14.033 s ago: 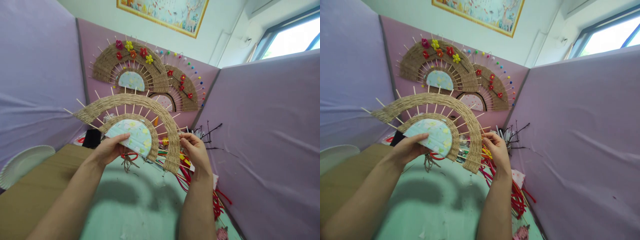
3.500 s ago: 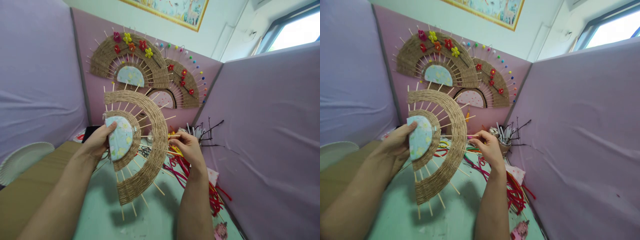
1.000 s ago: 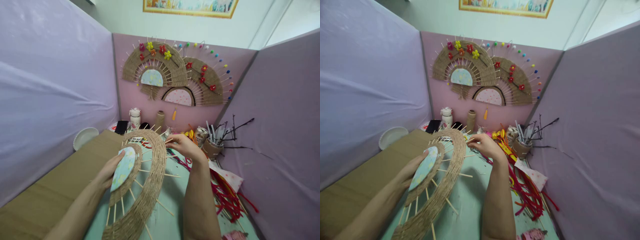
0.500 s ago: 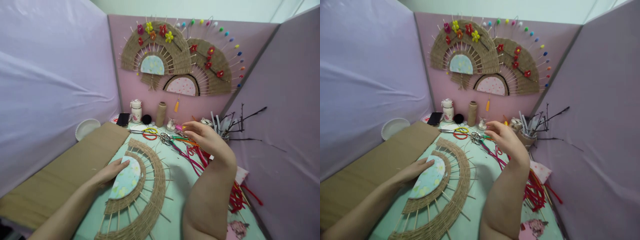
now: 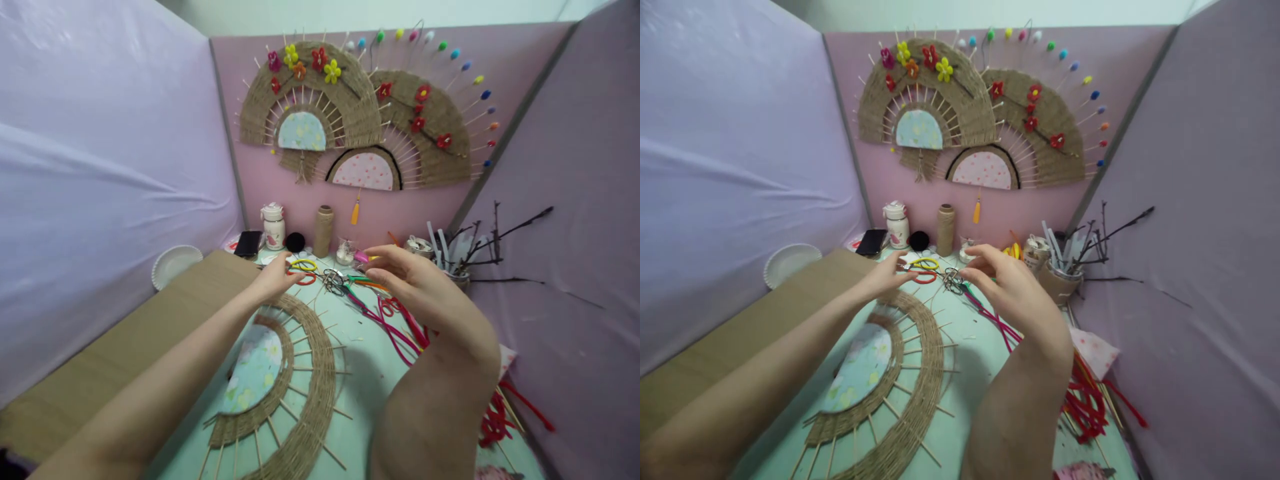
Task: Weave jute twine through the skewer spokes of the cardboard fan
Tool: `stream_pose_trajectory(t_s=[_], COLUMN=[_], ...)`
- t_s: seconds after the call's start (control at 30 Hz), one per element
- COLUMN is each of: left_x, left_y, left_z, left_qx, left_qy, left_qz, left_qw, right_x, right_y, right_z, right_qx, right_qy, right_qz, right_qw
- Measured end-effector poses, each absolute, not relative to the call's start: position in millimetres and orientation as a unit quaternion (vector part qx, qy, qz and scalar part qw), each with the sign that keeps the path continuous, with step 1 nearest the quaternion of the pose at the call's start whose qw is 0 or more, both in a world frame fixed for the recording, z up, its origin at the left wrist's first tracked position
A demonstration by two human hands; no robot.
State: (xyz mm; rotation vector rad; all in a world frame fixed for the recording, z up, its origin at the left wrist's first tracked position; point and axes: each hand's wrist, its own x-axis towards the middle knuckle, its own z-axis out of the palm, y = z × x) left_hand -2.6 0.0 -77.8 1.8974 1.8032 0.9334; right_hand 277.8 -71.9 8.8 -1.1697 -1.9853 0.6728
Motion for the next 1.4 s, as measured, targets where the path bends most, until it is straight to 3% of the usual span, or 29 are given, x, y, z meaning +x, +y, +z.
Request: stream_pose_trajectory(t_s=[0.27, 0.57, 0.83, 0.93, 1.07, 1.23, 1.3, 1.4], left_x=[61, 74, 41, 32, 22, 5, -2, -10], left_y=[127, 175, 134, 98, 43, -5, -13, -18], left_z=[-89, -72, -60, -50, -29, -2, 4, 6], left_qx=[0.640, 0.675, 0.642, 0.627, 0.580, 0.488, 0.456, 0.429], left_qy=[0.628, 0.568, 0.541, 0.505, 0.317, 0.281, 0.267, 0.252], left_qz=[0.420, 0.454, 0.533, 0.582, 0.715, 0.774, 0.769, 0.759], left_qw=[0.141, 0.126, 0.108, 0.116, 0.229, 0.290, 0.360, 0.421], right_x=[276, 270, 253, 245, 238, 239, 240, 235], right_y=[-80, -71, -70, -64, -47, -32, -32, -36], right_z=[19, 14, 18, 15, 7, 1, 0, -1], right_qx=[-0.461, -0.453, -0.437, -0.438, -0.447, -0.436, -0.425, -0.401], right_qy=[-0.766, -0.777, -0.796, -0.782, -0.715, -0.632, -0.621, -0.651], right_qz=[0.258, 0.267, 0.263, 0.241, 0.182, 0.136, 0.161, 0.266], right_qw=[0.365, 0.346, 0.327, 0.372, 0.506, 0.626, 0.638, 0.586])
